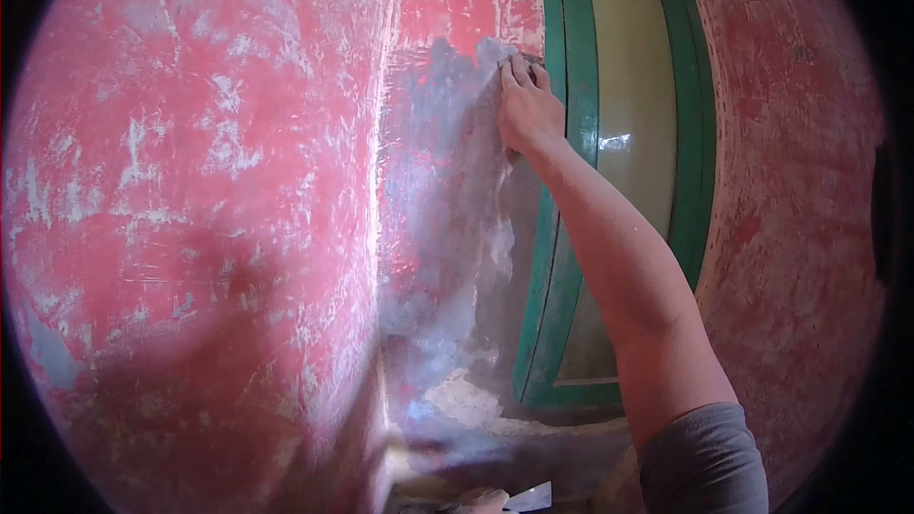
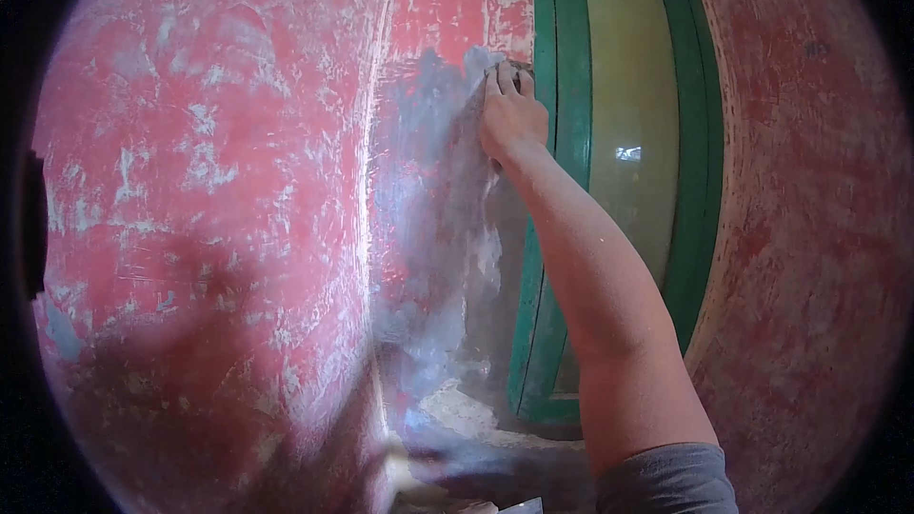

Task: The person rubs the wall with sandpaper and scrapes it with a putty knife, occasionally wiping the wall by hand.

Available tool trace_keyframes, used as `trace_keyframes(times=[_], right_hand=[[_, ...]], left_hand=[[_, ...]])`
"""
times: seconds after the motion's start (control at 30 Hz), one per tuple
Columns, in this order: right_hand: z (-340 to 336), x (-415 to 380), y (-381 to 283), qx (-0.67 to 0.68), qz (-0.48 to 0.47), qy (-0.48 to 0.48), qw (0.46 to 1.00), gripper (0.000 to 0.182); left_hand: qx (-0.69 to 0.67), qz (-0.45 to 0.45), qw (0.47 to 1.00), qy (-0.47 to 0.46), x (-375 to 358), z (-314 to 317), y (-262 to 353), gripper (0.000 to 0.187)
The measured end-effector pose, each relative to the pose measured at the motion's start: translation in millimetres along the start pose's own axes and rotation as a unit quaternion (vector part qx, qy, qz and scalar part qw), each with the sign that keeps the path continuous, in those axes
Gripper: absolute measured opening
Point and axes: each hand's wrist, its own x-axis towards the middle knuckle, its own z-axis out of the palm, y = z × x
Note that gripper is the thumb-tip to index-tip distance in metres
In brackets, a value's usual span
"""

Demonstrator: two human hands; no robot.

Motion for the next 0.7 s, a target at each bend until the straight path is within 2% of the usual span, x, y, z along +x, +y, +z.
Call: trace_keyframes(times=[0.2,0.27,0.37,0.47,0.6,0.7], right_hand=[[7.9,-32.1,-2.9,-0.008,-0.006,-0.011,1.0,0.068],[0.1,-27.8,0.5,-0.007,-0.007,-0.021,1.0,0.068],[-9.3,1.9,-0.7,0.012,0.019,-0.033,0.999,0.069],[-0.7,-2.3,-3.2,-0.007,0.025,-0.015,1.0,0.068],[7.9,-43.8,3.7,0.005,-0.017,0.002,1.0,0.064],[6.1,-38.8,9.2,0.006,-0.03,-0.007,1.0,0.061]], left_hand=[[-0.006,0.016,1.0,-0.005,-3.1,4.0,-2.7,0.054],[0.013,0.008,0.999,-0.03,-10.1,-9.7,5.2,0.053],[-0.003,-0.021,1.0,-0.02,-11.4,-9.2,4.5,0.053],[-0.02,0.0,1.0,-0.001,-3.4,5.6,-10.9,0.054],[0.003,-0.004,1.0,-0.008,-6.0,3.9,-5.2,0.055],[0.008,0.0,1.0,-0.027,-8.7,-3.1,2.3,0.056]])
